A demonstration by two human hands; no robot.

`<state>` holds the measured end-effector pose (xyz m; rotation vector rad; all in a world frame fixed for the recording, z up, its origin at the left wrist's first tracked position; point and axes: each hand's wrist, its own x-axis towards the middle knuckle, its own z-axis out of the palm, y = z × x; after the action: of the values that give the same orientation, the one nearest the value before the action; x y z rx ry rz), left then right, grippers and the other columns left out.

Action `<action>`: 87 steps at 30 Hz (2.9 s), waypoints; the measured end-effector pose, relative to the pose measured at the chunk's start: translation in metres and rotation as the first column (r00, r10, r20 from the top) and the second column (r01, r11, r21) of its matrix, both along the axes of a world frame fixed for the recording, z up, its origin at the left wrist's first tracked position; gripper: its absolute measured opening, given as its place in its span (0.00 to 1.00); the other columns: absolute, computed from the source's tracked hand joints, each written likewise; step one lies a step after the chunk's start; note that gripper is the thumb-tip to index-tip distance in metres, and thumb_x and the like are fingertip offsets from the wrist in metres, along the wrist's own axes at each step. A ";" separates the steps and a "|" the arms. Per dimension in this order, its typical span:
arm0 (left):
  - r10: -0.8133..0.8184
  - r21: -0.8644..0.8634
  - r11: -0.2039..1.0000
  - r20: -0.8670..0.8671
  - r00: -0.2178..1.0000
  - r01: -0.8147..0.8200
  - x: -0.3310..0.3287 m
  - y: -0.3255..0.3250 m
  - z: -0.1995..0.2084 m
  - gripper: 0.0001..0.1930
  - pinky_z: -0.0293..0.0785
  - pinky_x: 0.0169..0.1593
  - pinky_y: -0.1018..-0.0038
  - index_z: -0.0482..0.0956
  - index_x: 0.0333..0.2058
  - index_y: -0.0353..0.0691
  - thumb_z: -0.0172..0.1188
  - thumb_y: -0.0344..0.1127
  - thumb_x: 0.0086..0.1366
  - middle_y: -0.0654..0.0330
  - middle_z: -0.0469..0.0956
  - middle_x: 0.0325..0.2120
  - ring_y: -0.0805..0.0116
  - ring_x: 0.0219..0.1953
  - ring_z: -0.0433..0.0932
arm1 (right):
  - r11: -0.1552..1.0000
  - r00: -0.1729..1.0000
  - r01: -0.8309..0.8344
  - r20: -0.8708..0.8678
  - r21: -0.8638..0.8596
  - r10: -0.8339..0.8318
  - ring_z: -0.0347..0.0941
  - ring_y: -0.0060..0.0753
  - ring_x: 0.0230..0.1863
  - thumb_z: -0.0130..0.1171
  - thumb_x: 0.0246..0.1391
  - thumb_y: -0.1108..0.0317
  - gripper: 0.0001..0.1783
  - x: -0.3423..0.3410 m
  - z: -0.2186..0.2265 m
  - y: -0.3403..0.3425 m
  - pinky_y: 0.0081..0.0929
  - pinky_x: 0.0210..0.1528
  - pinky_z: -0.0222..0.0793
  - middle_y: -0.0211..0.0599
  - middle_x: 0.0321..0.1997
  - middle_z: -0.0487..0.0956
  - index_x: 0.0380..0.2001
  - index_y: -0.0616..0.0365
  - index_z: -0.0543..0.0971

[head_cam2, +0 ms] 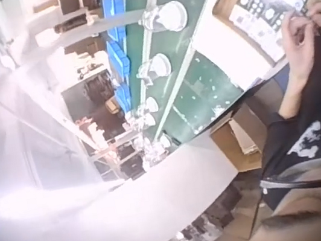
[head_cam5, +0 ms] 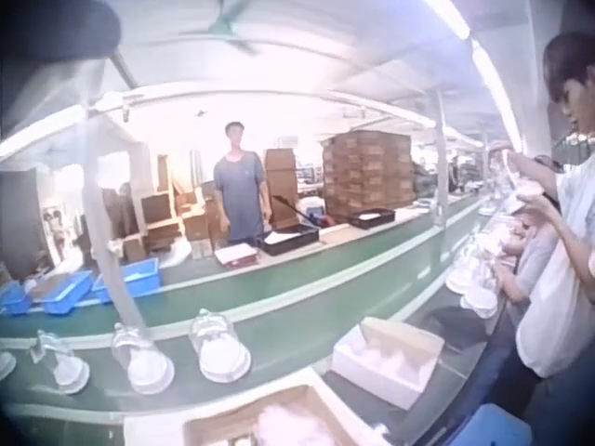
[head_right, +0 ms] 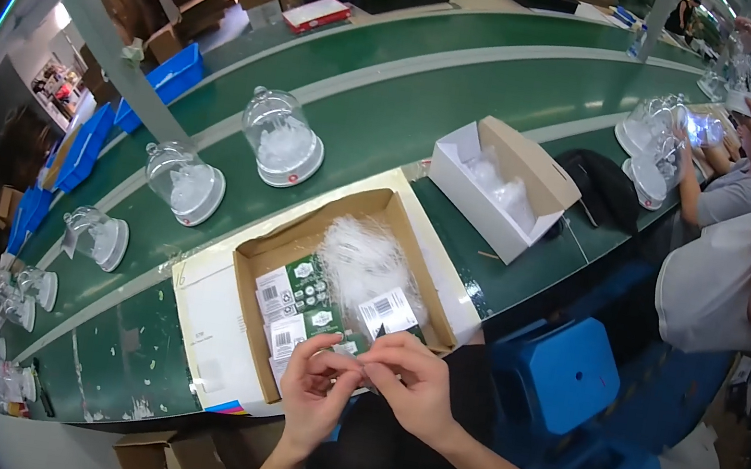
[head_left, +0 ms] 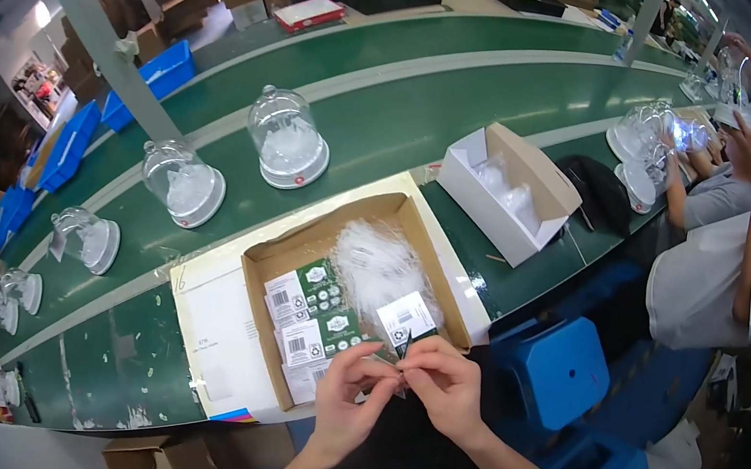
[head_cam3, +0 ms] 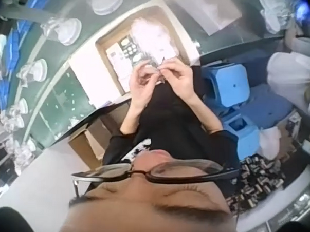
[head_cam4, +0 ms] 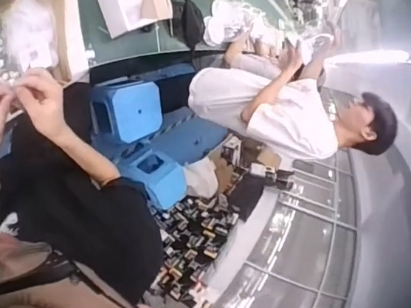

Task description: Assembling electronic components into plastic light housings and packaging them into boxes on a factory production line.

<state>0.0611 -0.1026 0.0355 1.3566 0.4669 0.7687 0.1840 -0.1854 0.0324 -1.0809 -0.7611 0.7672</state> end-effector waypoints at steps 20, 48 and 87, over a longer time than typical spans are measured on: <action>-0.035 0.144 0.989 -0.037 0.999 0.040 -0.033 0.038 -0.002 0.25 0.77 0.43 0.75 0.59 0.53 0.34 0.57 0.17 0.60 0.52 0.78 0.32 0.68 0.36 0.79 | 0.976 0.979 -0.202 0.014 -0.076 0.204 0.73 0.24 0.37 0.54 0.56 0.82 0.07 -0.014 0.013 0.030 0.18 0.39 0.71 0.39 0.39 0.73 0.37 0.69 0.78; 0.030 -0.216 0.975 -0.062 0.998 -0.043 -0.139 0.173 0.003 0.22 0.77 0.43 0.75 0.60 0.52 0.35 0.57 0.20 0.61 0.55 0.79 0.32 0.69 0.36 0.80 | 0.907 0.705 -0.367 0.574 -0.208 0.416 0.76 0.32 0.32 0.64 0.42 0.80 0.08 -0.081 0.026 0.201 0.23 0.34 0.71 0.37 0.31 0.78 0.30 0.60 0.82; 0.697 0.763 0.551 -0.199 0.688 -0.338 -0.175 0.477 0.033 0.09 0.74 0.29 0.78 0.78 0.40 0.33 0.56 0.24 0.60 0.60 0.78 0.24 0.76 0.26 0.76 | 0.959 0.747 -0.282 0.629 0.004 0.217 0.77 0.40 0.25 0.60 0.38 0.66 0.10 -0.127 0.020 0.569 0.31 0.31 0.72 0.45 0.21 0.79 0.20 0.63 0.80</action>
<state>-0.1135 0.3743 0.0686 2.1793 1.1401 1.1850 0.0567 0.3832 0.0526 -1.1651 -1.5284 0.5765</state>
